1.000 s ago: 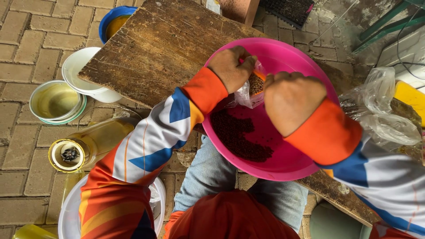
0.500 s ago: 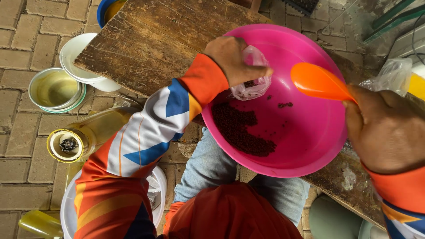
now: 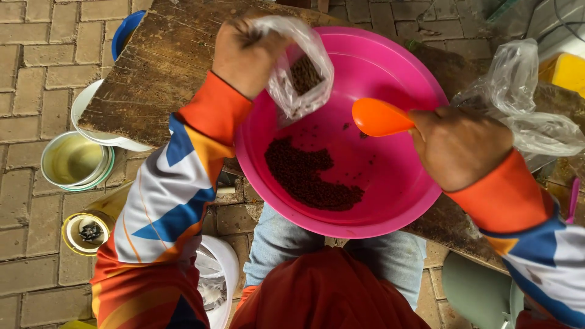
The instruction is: Scooping small granules of fish feed from a bowl into plastic bags.
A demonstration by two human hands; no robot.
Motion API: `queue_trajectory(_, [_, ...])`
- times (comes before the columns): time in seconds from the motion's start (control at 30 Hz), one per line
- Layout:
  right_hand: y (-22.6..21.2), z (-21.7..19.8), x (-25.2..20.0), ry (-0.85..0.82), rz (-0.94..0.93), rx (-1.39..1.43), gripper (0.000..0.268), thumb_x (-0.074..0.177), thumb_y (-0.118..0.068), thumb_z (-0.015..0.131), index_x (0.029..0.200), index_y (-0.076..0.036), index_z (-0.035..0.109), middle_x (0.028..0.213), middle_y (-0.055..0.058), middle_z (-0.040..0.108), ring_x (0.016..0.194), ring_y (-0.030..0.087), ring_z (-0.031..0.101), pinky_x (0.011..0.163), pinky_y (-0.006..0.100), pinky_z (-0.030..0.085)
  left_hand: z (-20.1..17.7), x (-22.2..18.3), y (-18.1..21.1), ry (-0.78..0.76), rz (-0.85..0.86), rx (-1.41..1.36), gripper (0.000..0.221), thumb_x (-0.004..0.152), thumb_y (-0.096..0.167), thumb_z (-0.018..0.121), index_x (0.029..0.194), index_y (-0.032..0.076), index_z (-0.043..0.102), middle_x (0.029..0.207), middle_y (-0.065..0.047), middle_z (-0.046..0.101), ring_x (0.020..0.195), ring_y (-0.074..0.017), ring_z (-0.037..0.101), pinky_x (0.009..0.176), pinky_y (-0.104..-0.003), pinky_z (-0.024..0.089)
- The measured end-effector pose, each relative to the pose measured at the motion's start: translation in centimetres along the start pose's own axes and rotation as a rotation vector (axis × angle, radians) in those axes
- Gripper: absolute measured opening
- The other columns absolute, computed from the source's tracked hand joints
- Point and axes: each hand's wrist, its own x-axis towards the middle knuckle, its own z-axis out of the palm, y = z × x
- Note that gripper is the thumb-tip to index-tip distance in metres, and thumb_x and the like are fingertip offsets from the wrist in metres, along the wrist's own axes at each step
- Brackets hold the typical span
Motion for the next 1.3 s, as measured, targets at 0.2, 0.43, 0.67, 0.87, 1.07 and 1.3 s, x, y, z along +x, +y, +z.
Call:
queue_trajectory(0.2, [0.1,2.8,1.0,-0.188,-0.113,-0.057,0.018,0.099,-0.023,0.060,0.094,-0.012,0.074,0.075,0.008,0.071,0.063,0.023,0.070,0.058,0.037,0.056,0.6,1.3,-3.9,0.174,0.035,-0.241,0.012,0.101,0.009,0.066,0.096,0.007,0.076,0.079,-0.004,0.074,0.063,-0.0119,0.064,0.060,-0.031,0.055])
queue_trajectory(0.43, [-0.4,1.6,1.6,0.034,-0.069,-0.097,0.020,0.108,-0.011,0.057,0.114,-0.009,0.076,0.084,0.011,0.071,0.070,0.024,0.068,0.060,0.038,0.055,0.5,1.4,-4.0,0.072,-0.169,0.315,0.027,0.102,0.026,0.060,0.089,0.010,0.077,0.073,-0.008,0.072,0.065,-0.0164,0.068,0.067,-0.034,0.055])
queue_trajectory(0.67, [-1.6,-0.3,0.6,-0.048,-0.272,0.300,0.034,0.083,-0.019,0.069,0.115,-0.013,0.078,0.084,0.009,0.072,0.070,0.026,0.068,0.062,0.041,0.058,0.2,-1.4,-2.9,0.228,0.019,-0.007,0.022,0.107,0.020,0.057,0.096,0.006,0.071,0.081,-0.003,0.071,0.072,-0.0108,0.062,0.069,-0.029,0.055])
queue_trajectory(0.87, [-2.8,-1.2,0.7,0.150,-0.013,-0.037,0.027,0.103,-0.016,0.067,0.129,-0.011,0.073,0.102,0.009,0.072,0.087,0.028,0.071,0.072,0.040,0.059,0.4,-4.7,3.3,0.104,0.301,-0.426,0.024,0.120,0.020,0.053,0.110,0.002,0.066,0.096,0.001,0.069,0.087,-0.0074,0.062,0.083,-0.026,0.054])
queue_trajectory(1.07, [-3.6,-0.8,-0.5,-0.060,-0.149,0.409,0.031,0.090,-0.020,0.071,0.119,-0.011,0.076,0.097,0.009,0.075,0.076,0.028,0.071,0.063,0.040,0.059,0.7,-5.6,5.4,0.068,0.253,-0.603,0.023,0.120,0.019,0.054,0.112,0.001,0.067,0.093,0.002,0.066,0.081,-0.0056,0.055,0.077,-0.023,0.047])
queue_trajectory(1.3, [-3.9,-1.3,0.6,0.030,-0.086,0.308,0.027,0.094,-0.020,0.069,0.120,-0.013,0.075,0.102,0.009,0.075,0.076,0.028,0.072,0.067,0.040,0.059,1.0,-5.0,5.2,0.044,0.278,-0.557,0.023,0.121,0.019,0.053,0.113,0.002,0.066,0.099,0.002,0.067,0.091,-0.0063,0.059,0.087,-0.024,0.051])
